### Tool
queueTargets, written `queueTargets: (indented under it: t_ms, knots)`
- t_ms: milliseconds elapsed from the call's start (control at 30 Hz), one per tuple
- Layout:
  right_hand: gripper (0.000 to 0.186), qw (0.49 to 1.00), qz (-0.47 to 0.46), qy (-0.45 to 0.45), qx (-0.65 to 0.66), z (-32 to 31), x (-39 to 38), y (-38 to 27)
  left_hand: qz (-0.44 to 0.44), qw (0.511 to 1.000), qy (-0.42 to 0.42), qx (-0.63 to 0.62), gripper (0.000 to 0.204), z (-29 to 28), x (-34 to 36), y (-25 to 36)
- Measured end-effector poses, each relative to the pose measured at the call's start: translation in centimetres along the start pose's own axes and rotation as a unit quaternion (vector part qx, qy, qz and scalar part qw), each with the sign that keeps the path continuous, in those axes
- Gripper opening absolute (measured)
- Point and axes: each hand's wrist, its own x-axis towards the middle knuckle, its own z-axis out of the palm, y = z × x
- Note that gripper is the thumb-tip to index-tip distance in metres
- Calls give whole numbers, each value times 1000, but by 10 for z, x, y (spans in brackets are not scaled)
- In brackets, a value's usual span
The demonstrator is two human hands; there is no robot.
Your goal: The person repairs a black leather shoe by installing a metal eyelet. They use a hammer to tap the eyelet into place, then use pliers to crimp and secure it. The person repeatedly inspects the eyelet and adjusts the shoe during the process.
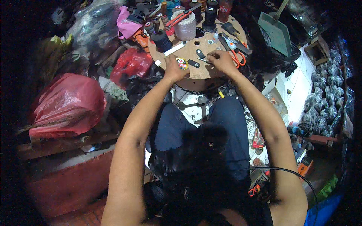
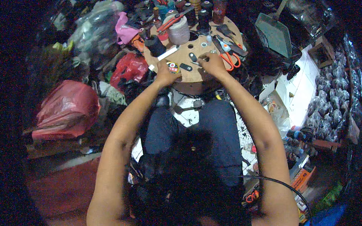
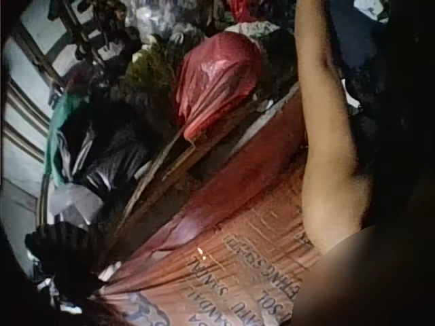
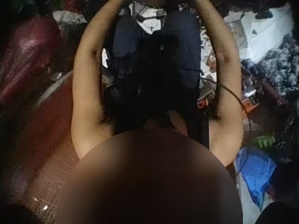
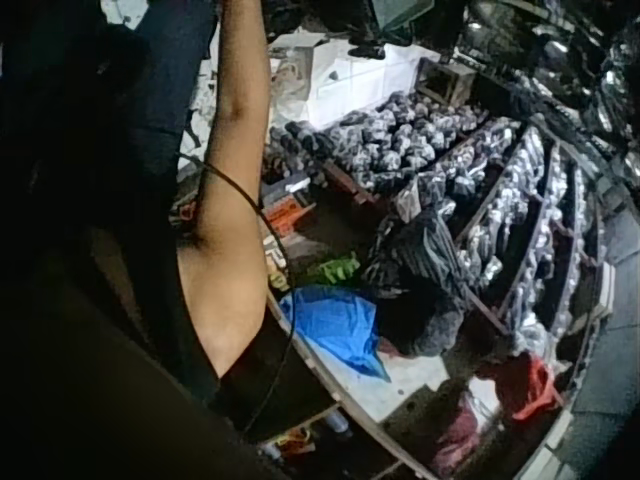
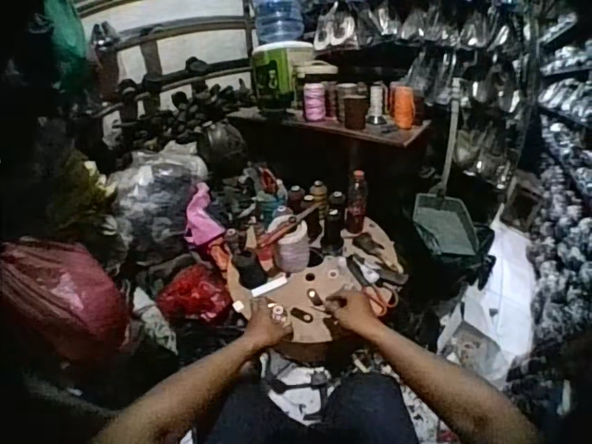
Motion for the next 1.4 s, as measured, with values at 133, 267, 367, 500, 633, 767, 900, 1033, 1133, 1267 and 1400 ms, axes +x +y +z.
queueTargets:
  t_ms: [133, 267, 367, 500, 633, 767, 900, 1033, 1133, 1267, 1400]
  knots:
    - [32, 997, -32, -25, -65, 12, 7, 12, 8, 998, 0, -55, 85, 10, 7, -8]
    - [33, 995, -60, -44, -69, 21, 7, 17, 8, 999, 32, -3, 81, 10, 4, -6]
    - [33, 995, -56, -51, -61, 22, 6, 18, 0, 993, 52, -107, 80, 3, 2, -10]
    - [34, 995, -50, -28, -79, 21, 7, 17, -110, 964, 58, -236, 81, -6, 0, -23]
    - [35, 994, -81, -35, -64, 22, 8, 13, -88, 959, 52, -265, 88, -16, -8, -40]
    - [32, 996, -76, -38, -16, 26, 9, 11, -32, 956, 58, -285, 94, -22, -18, -46]
    - [27, 993, -97, 69, -20, 24, 9, 13, -5, 990, 63, -123, 86, -28, -27, -44]
    - [16, 950, -128, 283, -18, 2, 20, 28, -24, 997, 45, -62, 82, -27, -30, -43]
    - [23, 921, -70, 369, -102, -37, 49, 45, 7, 997, 63, -34, 81, -23, -28, -44]
    - [46, 923, 118, 252, -265, -83, 93, 68, 23, 999, 34, 0, 87, -19, -27, -46]
    - [59, 911, 227, 118, -323, -100, 125, 83, 32, 998, 54, 29, 87, -16, -29, -47]
